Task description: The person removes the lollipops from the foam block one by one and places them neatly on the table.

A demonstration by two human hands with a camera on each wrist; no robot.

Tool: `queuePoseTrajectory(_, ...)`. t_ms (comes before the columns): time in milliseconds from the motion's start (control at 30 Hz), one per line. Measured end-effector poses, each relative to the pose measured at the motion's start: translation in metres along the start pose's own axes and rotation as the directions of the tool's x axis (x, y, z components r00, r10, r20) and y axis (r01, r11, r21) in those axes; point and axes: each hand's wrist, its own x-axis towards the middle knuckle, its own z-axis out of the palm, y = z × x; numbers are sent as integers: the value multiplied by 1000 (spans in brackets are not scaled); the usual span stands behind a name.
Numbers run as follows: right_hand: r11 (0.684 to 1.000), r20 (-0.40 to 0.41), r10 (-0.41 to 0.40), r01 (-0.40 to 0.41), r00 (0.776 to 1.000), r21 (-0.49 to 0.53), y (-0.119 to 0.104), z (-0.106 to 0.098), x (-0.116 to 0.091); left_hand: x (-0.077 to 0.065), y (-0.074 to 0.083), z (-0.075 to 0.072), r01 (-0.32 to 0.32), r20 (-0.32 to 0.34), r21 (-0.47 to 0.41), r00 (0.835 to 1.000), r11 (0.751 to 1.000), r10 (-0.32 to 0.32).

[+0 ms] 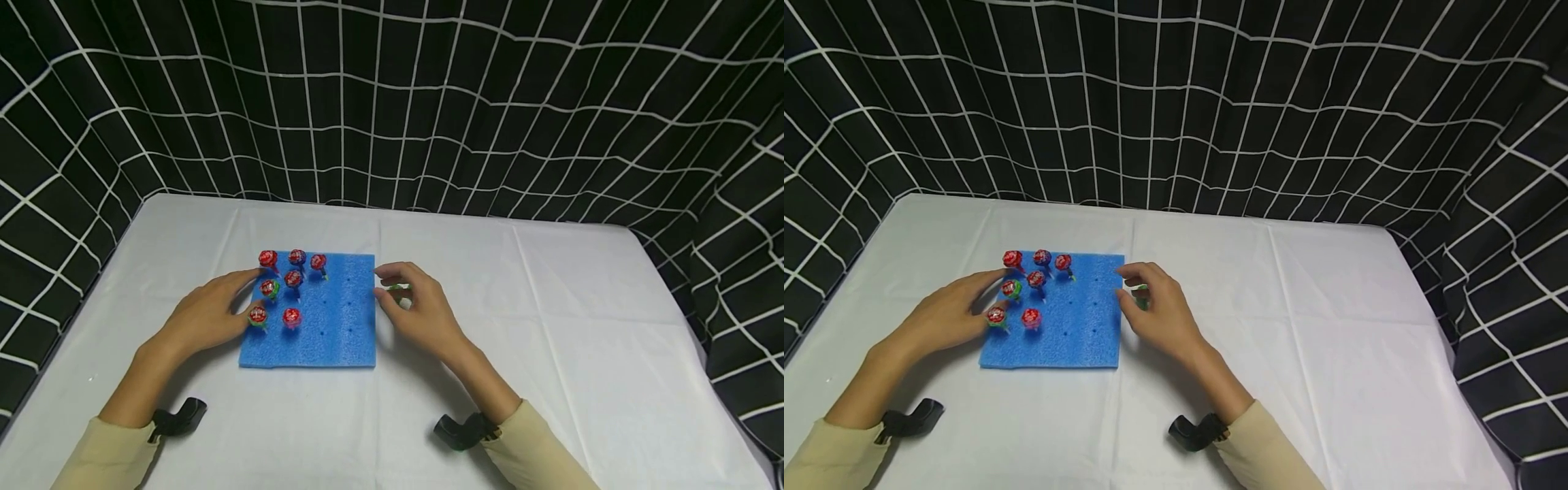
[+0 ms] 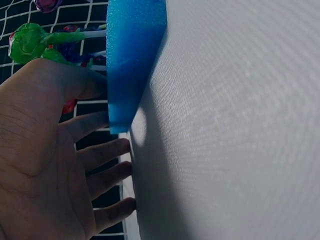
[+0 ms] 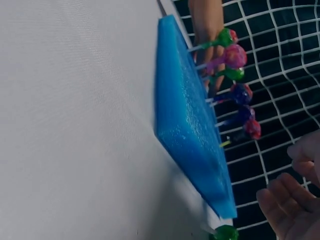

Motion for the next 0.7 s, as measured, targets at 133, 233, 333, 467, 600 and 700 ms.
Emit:
queuePoseTrajectory(133, 1000, 18, -7, 6, 1000, 22, 0, 7, 5, 2, 1, 2, -1, 0, 3, 1000, 1000, 1)
queuePoseTrajectory(233, 998, 25, 20, -22, 999, 58, 2, 13, 10, 3, 2, 2, -3, -2, 3, 1000, 1000, 3)
queuePoseTrajectory(333, 995, 31, 59, -61, 998, 82, 3, 20, 17, 3, 2, 2, -5, -3, 5, 1000, 1000, 5)
queuePoseTrajectory(467, 992, 50, 86, -90, 995, 86, 3, 29, 25, 4, 2, 2, -7, 3, 3, 1000, 1000, 7)
queuePoseTrajectory(600, 991, 81, 93, -100, 992, 87, 1, 40, 34, 2, 2, 2, -2, 4, 7, 1000, 1000, 2)
queuePoseTrajectory(700, 989, 81, 111, -118, 991, 90, -1, 47, 41, 1, 0, 2, -5, 1, 7, 1000, 1000, 5)
